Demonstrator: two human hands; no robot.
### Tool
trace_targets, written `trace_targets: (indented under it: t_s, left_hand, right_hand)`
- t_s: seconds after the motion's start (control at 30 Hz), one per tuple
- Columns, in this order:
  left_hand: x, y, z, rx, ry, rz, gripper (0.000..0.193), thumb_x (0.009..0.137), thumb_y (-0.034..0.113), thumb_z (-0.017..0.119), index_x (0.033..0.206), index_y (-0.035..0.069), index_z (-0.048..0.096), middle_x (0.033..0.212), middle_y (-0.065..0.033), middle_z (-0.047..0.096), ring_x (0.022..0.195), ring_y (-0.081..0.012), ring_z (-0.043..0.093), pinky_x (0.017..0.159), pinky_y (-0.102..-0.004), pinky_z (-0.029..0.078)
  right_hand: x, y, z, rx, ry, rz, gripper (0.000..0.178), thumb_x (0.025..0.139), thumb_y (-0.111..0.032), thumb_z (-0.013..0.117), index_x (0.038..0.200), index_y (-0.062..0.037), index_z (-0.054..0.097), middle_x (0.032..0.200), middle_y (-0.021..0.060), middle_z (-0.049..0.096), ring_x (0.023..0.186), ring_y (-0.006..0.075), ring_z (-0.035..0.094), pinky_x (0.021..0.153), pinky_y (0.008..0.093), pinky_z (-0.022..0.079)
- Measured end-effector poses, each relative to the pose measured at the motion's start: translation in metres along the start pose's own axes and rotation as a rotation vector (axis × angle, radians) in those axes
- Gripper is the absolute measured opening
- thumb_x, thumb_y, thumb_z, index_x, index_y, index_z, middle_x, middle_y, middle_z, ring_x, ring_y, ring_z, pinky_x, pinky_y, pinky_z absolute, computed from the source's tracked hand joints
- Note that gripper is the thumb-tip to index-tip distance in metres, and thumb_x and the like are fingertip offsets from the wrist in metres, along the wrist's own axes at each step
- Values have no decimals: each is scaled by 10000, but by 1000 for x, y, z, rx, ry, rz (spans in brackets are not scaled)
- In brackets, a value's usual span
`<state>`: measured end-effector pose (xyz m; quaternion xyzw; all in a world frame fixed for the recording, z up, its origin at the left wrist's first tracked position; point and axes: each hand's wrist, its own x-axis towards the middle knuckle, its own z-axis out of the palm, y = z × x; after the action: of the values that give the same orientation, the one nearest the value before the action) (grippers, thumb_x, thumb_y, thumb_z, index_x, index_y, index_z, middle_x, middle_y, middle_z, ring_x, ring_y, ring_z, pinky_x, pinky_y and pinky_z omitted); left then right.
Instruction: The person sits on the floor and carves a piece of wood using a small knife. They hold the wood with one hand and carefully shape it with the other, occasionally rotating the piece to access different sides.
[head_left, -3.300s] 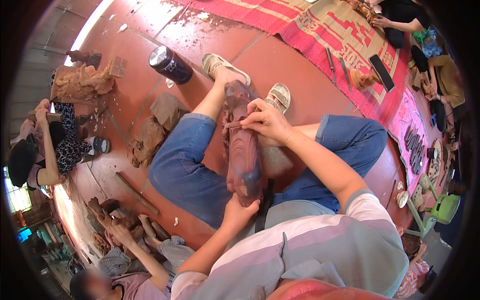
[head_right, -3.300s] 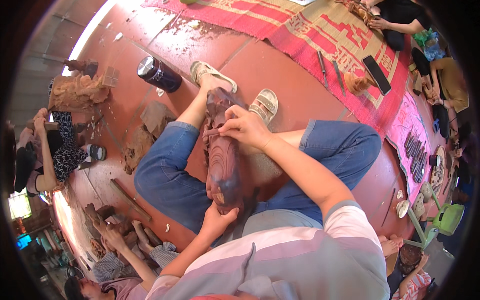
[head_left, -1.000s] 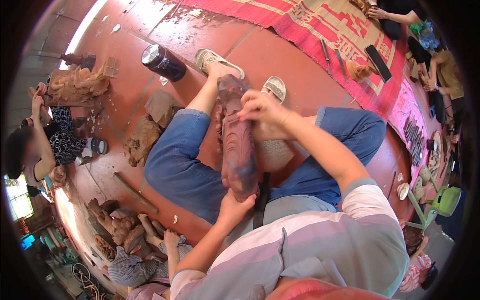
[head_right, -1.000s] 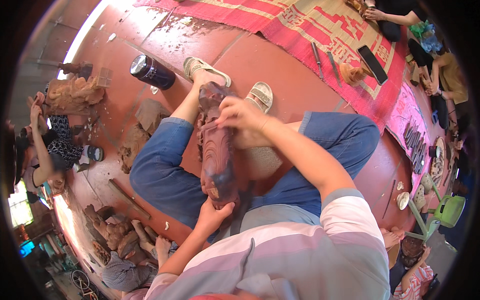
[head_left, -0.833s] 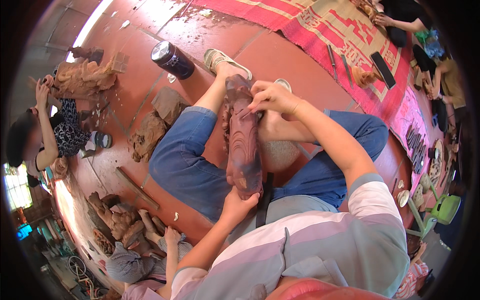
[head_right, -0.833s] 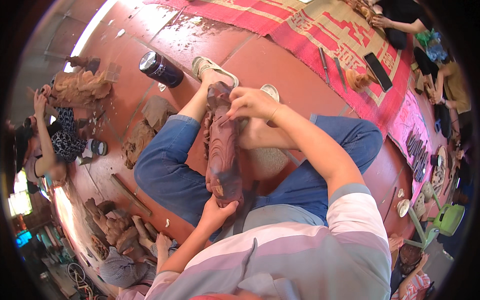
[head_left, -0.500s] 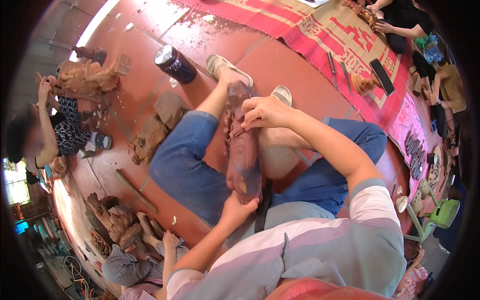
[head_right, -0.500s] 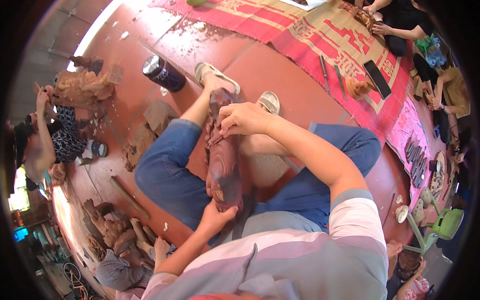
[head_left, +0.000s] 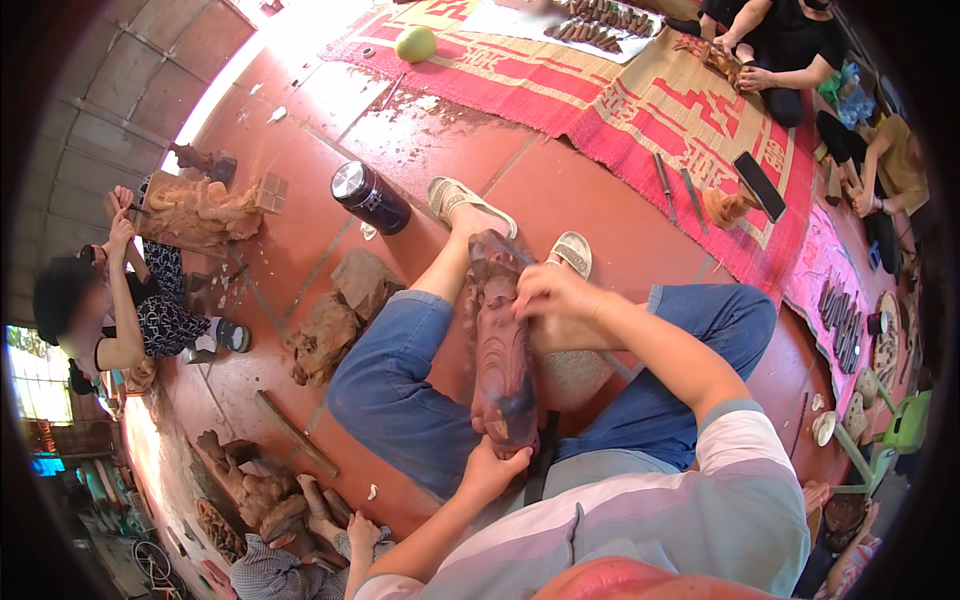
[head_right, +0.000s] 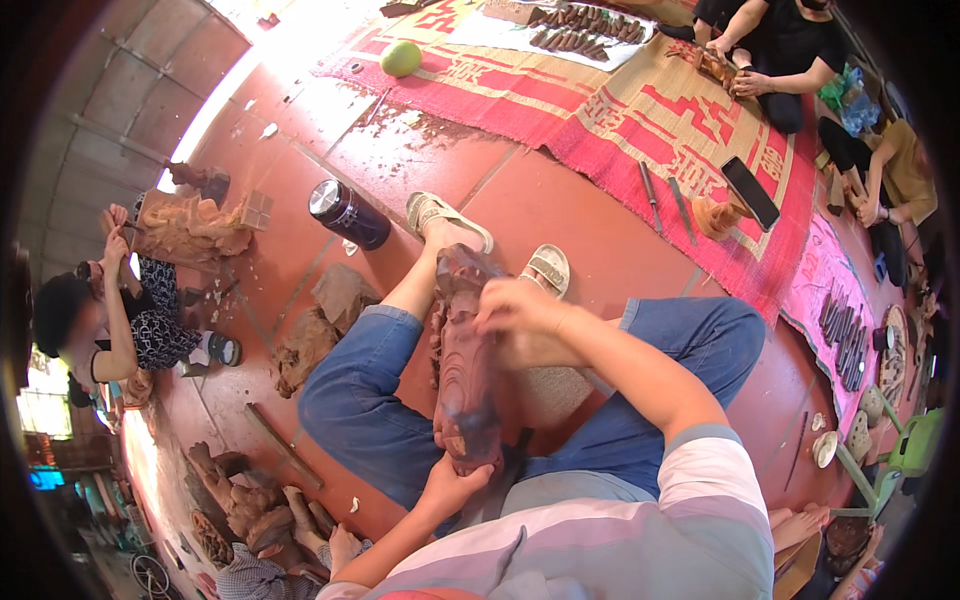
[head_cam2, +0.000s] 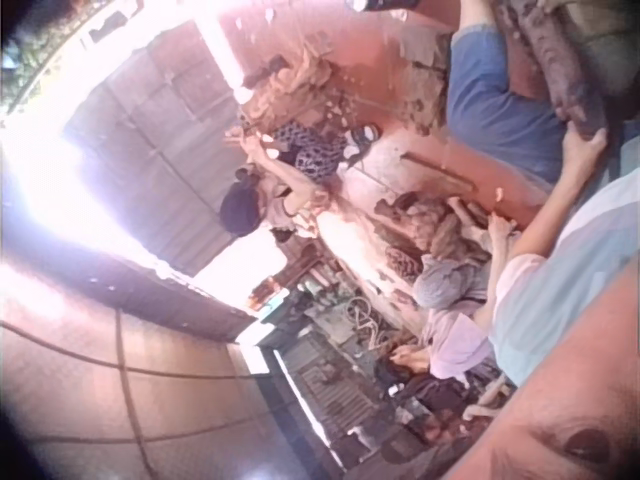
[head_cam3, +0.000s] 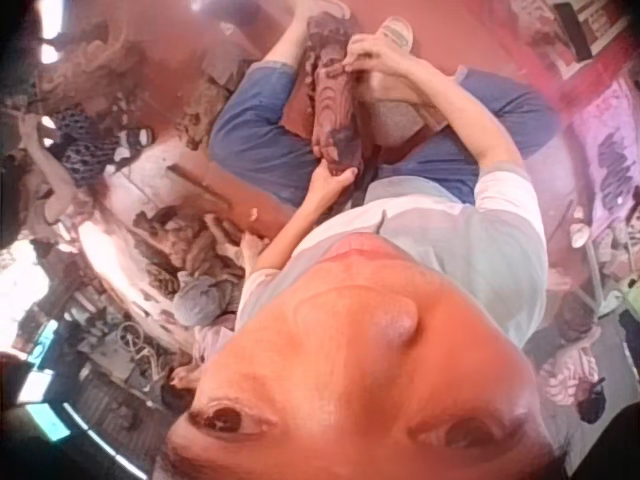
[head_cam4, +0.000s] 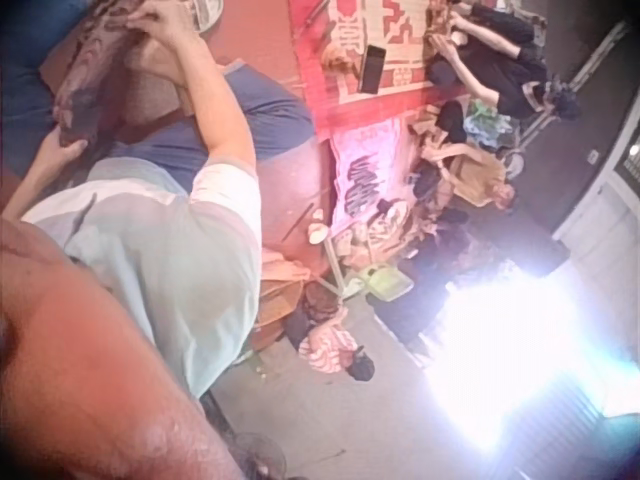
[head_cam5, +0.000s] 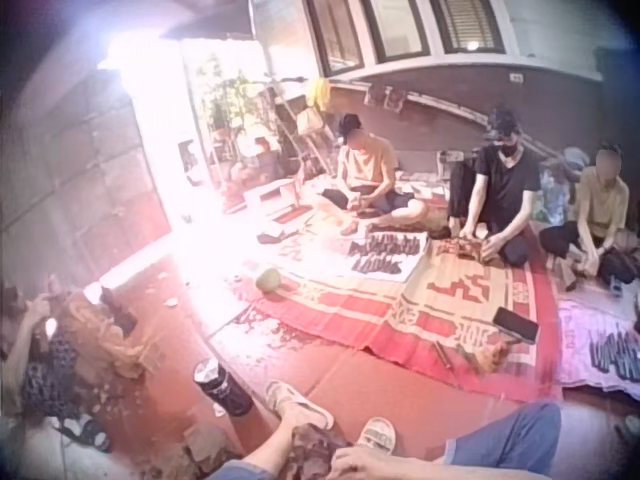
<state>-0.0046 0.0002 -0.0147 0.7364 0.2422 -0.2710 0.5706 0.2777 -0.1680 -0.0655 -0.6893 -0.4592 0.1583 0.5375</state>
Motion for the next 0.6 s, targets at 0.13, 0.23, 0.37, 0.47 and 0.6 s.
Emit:
trace_targets:
  t_s: [0.13,0.23,0.37,0.47,0.6]
  left_hand:
    - [-3,4,-2,59,37,-1,586,755,356,715,1151,-45,553,1063,-189,661,999,-282,641,870,-339,473]
    - [-7,10,1,62,49,-4,580,757,351,712,1154,-41,552,1065,-186,661,1005,-279,639,877,-338,471]
    - [-5,9,-1,16,0,-17,563,758,342,711,1146,-35,556,1058,-179,662,1008,-271,637,878,-336,470]
    - [-7,16,-2,54,25,-9,548,759,333,714,1140,-29,559,1049,-171,665,994,-257,640,868,-328,472]
    - [-10,17,-1,13,57,-21,550,759,337,710,1151,-19,560,1052,-172,664,990,-263,639,870,-329,471]
  right_hand:
    - [-11,-3,-36,-265,171,237,90,755,-138,747,826,-108,700,815,46,606,799,193,605,685,310,473]
    - [-3,-35,-20,-86,191,101,104,756,-175,745,819,-112,691,811,38,610,798,195,607,690,313,477]
    - [-3,-24,13,-133,49,-3,97,747,-168,751,818,-124,702,808,38,607,804,204,608,706,310,480]
    - [-11,0,-11,-56,159,187,93,733,-195,762,785,-138,712,813,28,613,822,207,603,723,303,471]
    - [-6,-30,9,-57,111,62,97,735,-188,760,805,-134,722,831,30,622,826,214,601,729,322,465]
